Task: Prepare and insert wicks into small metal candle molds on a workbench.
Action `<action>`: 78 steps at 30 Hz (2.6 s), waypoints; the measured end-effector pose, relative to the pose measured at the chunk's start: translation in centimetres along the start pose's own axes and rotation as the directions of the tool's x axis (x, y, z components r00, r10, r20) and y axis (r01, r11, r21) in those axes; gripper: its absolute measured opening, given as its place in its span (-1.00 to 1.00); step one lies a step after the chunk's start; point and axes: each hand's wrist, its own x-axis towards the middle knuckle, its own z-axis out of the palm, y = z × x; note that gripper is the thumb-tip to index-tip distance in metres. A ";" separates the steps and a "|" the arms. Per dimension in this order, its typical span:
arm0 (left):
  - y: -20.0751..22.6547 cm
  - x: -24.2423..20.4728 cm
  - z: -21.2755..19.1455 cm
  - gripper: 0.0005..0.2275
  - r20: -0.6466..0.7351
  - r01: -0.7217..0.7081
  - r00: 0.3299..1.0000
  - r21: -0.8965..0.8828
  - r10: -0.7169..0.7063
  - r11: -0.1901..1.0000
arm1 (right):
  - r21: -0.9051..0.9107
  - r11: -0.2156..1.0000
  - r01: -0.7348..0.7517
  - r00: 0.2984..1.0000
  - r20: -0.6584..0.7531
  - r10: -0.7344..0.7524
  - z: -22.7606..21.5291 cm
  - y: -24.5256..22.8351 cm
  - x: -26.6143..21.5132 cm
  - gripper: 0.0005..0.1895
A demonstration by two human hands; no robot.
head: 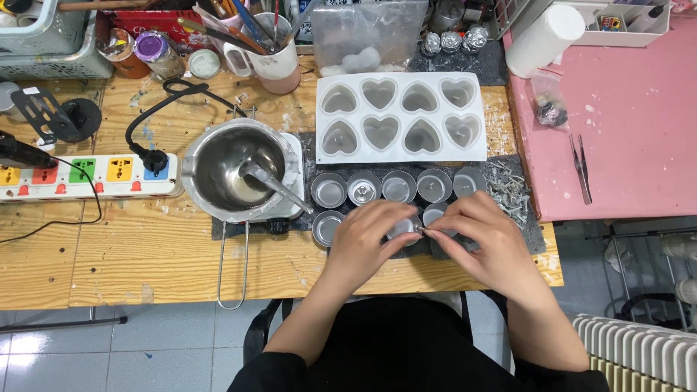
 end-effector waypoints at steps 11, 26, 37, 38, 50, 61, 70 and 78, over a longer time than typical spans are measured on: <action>-1.3 -2.2 0.3 -0.50 0.155 0.042 0.984 0.261 -0.085 0.964 | -0.259 0.964 0.068 0.980 0.199 -0.016 4.0 1.9 0.6 -0.83; -1.6 -2.6 0.8 -0.50 0.168 0.080 0.977 0.263 -0.128 0.961 | -0.302 0.939 0.165 0.963 0.255 -0.087 6.2 3.5 0.7 -0.83; -1.5 -2.5 0.8 -0.50 0.175 0.096 0.974 0.250 -0.142 0.964 | -0.324 0.931 0.170 0.961 0.263 -0.084 6.4 3.4 0.7 -0.86; -1.5 -2.5 0.8 -0.50 0.177 0.096 0.974 0.250 -0.143 0.963 | -0.324 0.932 0.164 0.962 0.263 -0.078 6.3 3.3 0.7 -0.86; -1.6 -2.6 1.0 -0.50 0.168 0.095 0.975 0.263 -0.142 0.960 | -0.330 0.930 0.165 0.961 0.266 -0.076 6.1 3.1 0.8 -0.85; -1.6 -2.6 1.0 -0.50 0.169 0.098 0.975 0.254 -0.144 0.962 | -0.314 0.936 0.158 0.961 0.268 -0.072 6.1 2.9 0.9 -0.84; -1.0 -2.1 0.3 -0.43 0.172 0.081 0.977 0.234 -0.124 0.969 | -0.236 0.970 0.068 0.976 0.215 -0.016 3.3 2.0 0.6 -0.77; 1.3 0.1 1.1 -0.46 0.170 -0.030 0.986 0.190 -0.003 0.981 | -0.211 0.945 -0.251 0.957 -0.204 0.208 -2.8 4.7 -3.8 -0.80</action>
